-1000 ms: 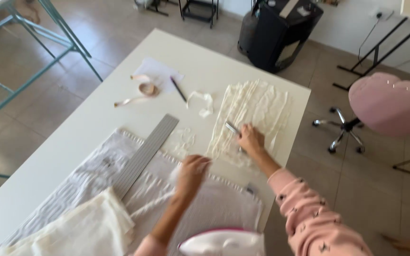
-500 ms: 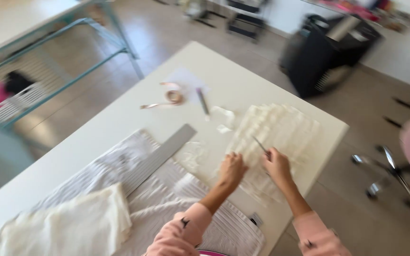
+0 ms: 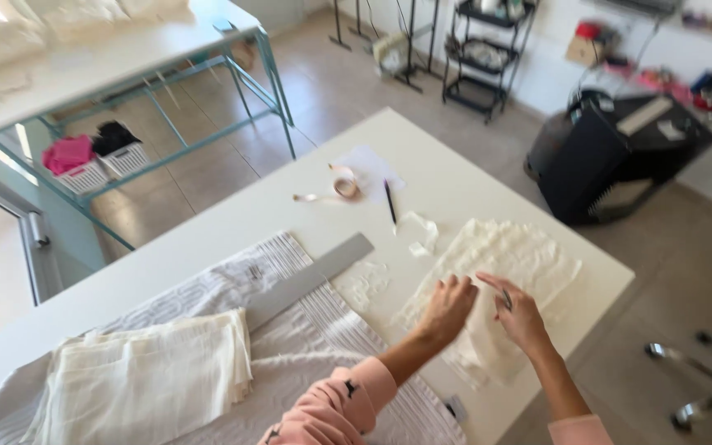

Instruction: Ironing and trimming pieces of white fabric on a table.

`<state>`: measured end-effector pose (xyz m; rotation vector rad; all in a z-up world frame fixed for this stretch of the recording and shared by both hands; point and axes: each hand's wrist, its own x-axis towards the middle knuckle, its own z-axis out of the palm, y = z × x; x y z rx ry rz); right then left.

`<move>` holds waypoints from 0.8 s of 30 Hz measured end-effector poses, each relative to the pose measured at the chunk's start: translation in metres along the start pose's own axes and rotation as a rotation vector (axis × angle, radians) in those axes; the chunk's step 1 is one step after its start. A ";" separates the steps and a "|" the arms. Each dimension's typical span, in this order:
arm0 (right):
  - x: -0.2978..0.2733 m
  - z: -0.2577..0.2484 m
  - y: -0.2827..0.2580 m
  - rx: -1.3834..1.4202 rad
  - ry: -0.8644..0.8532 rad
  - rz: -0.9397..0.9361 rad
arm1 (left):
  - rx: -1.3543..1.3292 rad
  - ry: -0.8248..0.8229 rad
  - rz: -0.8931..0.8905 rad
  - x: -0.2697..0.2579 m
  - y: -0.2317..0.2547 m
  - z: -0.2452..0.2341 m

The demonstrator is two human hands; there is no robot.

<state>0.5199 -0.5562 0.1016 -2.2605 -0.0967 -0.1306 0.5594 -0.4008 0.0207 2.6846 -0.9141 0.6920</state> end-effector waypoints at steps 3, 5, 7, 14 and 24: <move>0.005 -0.012 -0.012 0.051 -0.060 0.049 | -0.227 -0.047 -0.016 0.021 0.013 -0.063; 0.012 -0.027 -0.025 0.041 -0.060 0.051 | -0.455 -0.114 -0.047 0.034 0.014 -0.099; 0.016 -0.044 -0.033 -0.098 -0.006 -0.115 | -0.817 -0.014 -0.062 0.038 0.017 -0.129; 0.007 -0.079 -0.122 -0.022 0.060 -0.046 | -0.520 0.172 0.077 0.040 -0.019 -0.232; -0.040 -0.010 -0.191 0.167 -0.347 -0.093 | -0.997 0.190 -0.400 -0.171 -0.108 -0.401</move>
